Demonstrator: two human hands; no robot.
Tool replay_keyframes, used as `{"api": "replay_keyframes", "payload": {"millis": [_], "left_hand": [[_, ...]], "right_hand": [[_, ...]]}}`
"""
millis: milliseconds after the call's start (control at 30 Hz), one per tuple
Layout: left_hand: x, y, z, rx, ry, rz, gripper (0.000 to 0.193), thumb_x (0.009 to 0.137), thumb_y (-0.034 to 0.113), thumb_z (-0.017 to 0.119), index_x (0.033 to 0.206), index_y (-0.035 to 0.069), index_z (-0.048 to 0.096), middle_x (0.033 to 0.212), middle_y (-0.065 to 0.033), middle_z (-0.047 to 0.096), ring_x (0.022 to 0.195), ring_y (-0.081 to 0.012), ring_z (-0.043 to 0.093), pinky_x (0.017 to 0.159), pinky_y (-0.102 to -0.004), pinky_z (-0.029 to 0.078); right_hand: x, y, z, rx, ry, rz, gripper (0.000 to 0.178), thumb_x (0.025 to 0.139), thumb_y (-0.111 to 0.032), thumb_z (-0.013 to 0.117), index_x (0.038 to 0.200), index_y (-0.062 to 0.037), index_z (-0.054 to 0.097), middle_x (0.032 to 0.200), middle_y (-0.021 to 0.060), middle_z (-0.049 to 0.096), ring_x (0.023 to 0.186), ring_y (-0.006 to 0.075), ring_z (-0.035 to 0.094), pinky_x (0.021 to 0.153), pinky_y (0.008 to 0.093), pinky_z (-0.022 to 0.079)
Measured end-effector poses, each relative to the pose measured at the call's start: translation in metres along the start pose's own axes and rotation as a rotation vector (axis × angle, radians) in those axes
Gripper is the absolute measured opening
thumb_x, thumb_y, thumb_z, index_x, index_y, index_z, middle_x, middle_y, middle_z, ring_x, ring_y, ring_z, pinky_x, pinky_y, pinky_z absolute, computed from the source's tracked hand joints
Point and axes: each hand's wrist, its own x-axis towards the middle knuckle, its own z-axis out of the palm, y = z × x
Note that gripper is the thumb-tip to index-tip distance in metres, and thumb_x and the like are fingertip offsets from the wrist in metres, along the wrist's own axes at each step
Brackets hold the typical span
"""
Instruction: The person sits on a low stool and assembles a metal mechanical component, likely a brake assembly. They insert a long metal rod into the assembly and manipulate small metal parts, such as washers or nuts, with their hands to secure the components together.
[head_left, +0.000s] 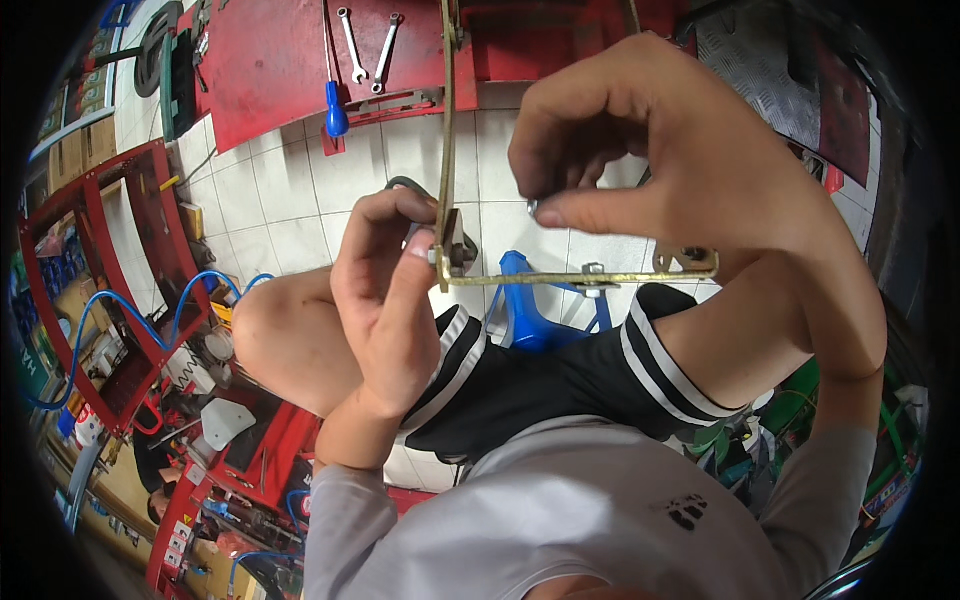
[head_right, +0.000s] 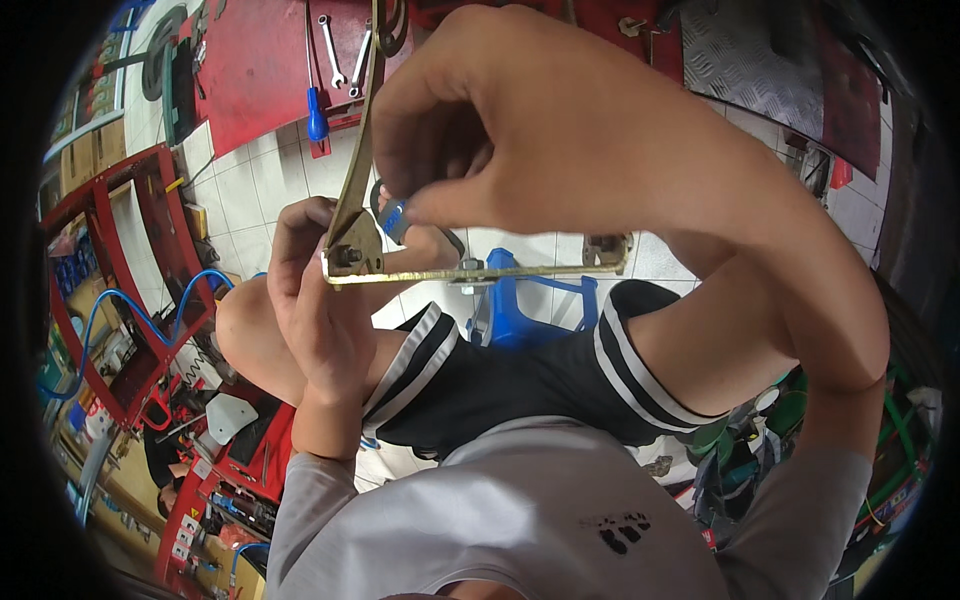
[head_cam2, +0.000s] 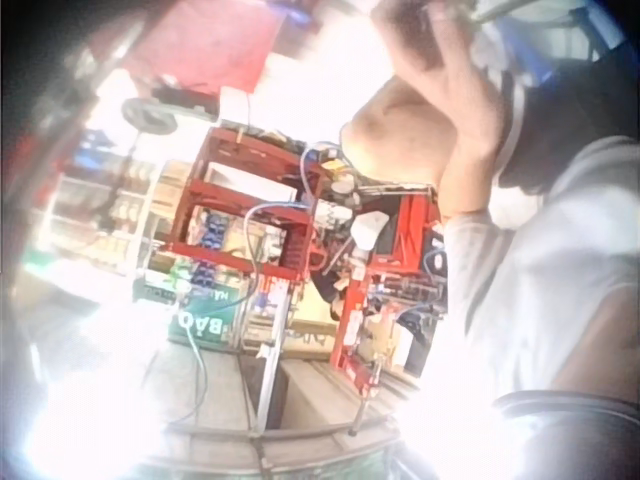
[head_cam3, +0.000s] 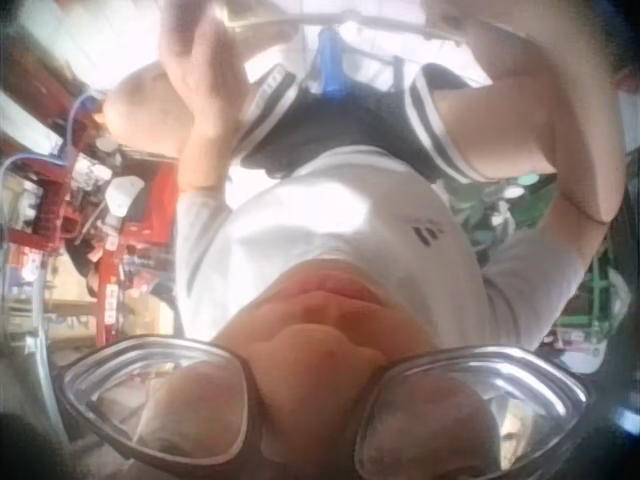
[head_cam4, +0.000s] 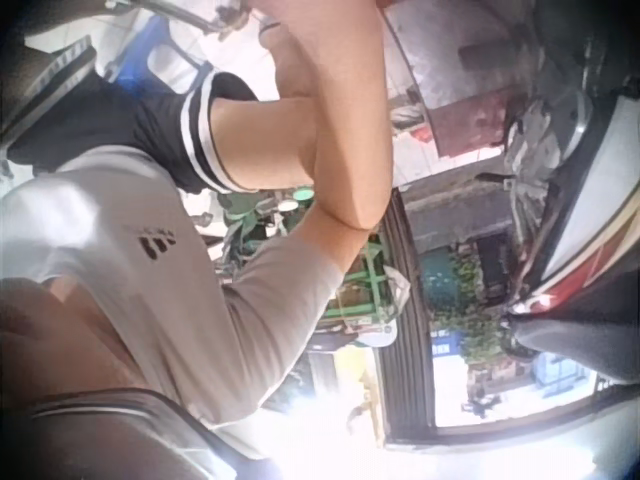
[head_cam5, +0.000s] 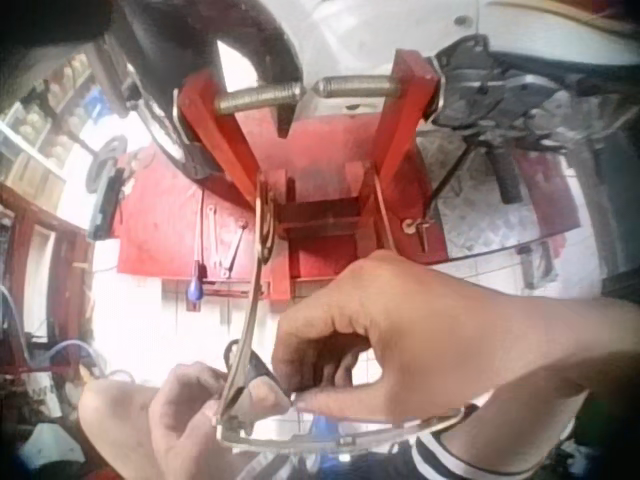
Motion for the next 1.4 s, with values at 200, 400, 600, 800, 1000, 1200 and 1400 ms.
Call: {"api": "replay_keyframes", "payload": {"millis": [200,400,600,800,1000,1200,1400], "left_hand": [[0.0,0.007,0.005,0.012,0.069,-0.07,0.015,0.09,-0.001,0.05,0.104,-0.001,0.049,0.098,-0.0053,0.05,0.091,-0.0101,0.045,0.087,-0.0239,0.035],[-0.002,0.004,-0.002,0.03,0.039,-0.092,0.022,0.093,0.01,0.05,0.112,-0.001,0.045,0.104,-0.0083,0.052,0.093,-0.0104,0.056,0.079,-0.0232,0.048],[-0.002,0.009,0.005,-0.091,0.035,-0.107,0.018,0.091,0.002,0.052,0.107,-0.002,0.048,0.103,-0.0057,0.047,0.094,-0.0108,0.046,0.087,-0.0263,0.039],[0.0,0.008,0.006,-0.048,0.031,-0.075,0.019,0.091,0.002,0.052,0.108,-0.003,0.047,0.103,-0.0057,0.048,0.091,-0.0101,0.047,0.084,-0.0248,0.039],[-0.003,0.011,0.009,-0.079,0.065,-0.122,0.017,0.091,0.002,0.051,0.106,-0.003,0.048,0.102,-0.0053,0.049,0.09,-0.0094,0.046,0.082,-0.0242,0.039],[-0.002,0.009,0.007,-0.061,0.037,-0.101,0.018,0.091,0.002,0.051,0.107,-0.002,0.048,0.103,-0.005,0.049,0.09,-0.0095,0.046,0.083,-0.0247,0.039],[-0.002,0.008,0.008,-0.048,0.043,-0.06,0.018,0.091,0.002,0.051,0.108,-0.002,0.048,0.103,-0.005,0.049,0.091,-0.0096,0.046,0.083,-0.0244,0.038]], "right_hand": [[0.005,0.001,0.008,-0.047,-0.041,-0.017,0.012,0.07,0.005,0.071,0.079,0.0047,0.063,0.073,0.0073,0.065,0.069,0.0129,0.064,0.066,0.0242,0.052],[0.012,-0.005,0.016,-0.019,-0.076,0.008,0.011,0.07,0.005,0.07,0.078,0.0048,0.063,0.073,0.0087,0.065,0.069,0.0141,0.066,0.066,0.0247,0.054],[0.012,-0.006,0.019,-0.013,-0.037,0.008,0.011,0.07,0.006,0.071,0.078,0.0046,0.064,0.072,0.0079,0.065,0.068,0.0132,0.065,0.065,0.0236,0.053],[0.008,0.0,0.025,-0.078,0.051,-0.093,0.013,0.07,0.007,0.072,0.08,0.0046,0.064,0.073,0.0071,0.065,0.069,0.0124,0.065,0.064,0.0229,0.052],[0.008,-0.002,0.024,0.007,0.027,-0.012,0.011,0.072,0.005,0.071,0.082,0.0043,0.065,0.074,0.0069,0.065,0.069,0.0118,0.064,0.065,0.0229,0.053],[0.009,0.001,0.024,-0.029,0.039,-0.069,0.009,0.075,0.001,0.069,0.082,0.0062,0.065,0.071,0.0087,0.065,0.065,0.0119,0.064,0.063,0.0227,0.053],[0.008,0.004,0.025,-0.068,0.084,-0.097,0.008,0.075,0.004,0.066,0.082,0.007,0.066,0.071,0.0099,0.066,0.062,0.0127,0.063,0.061,0.0229,0.052]]}}
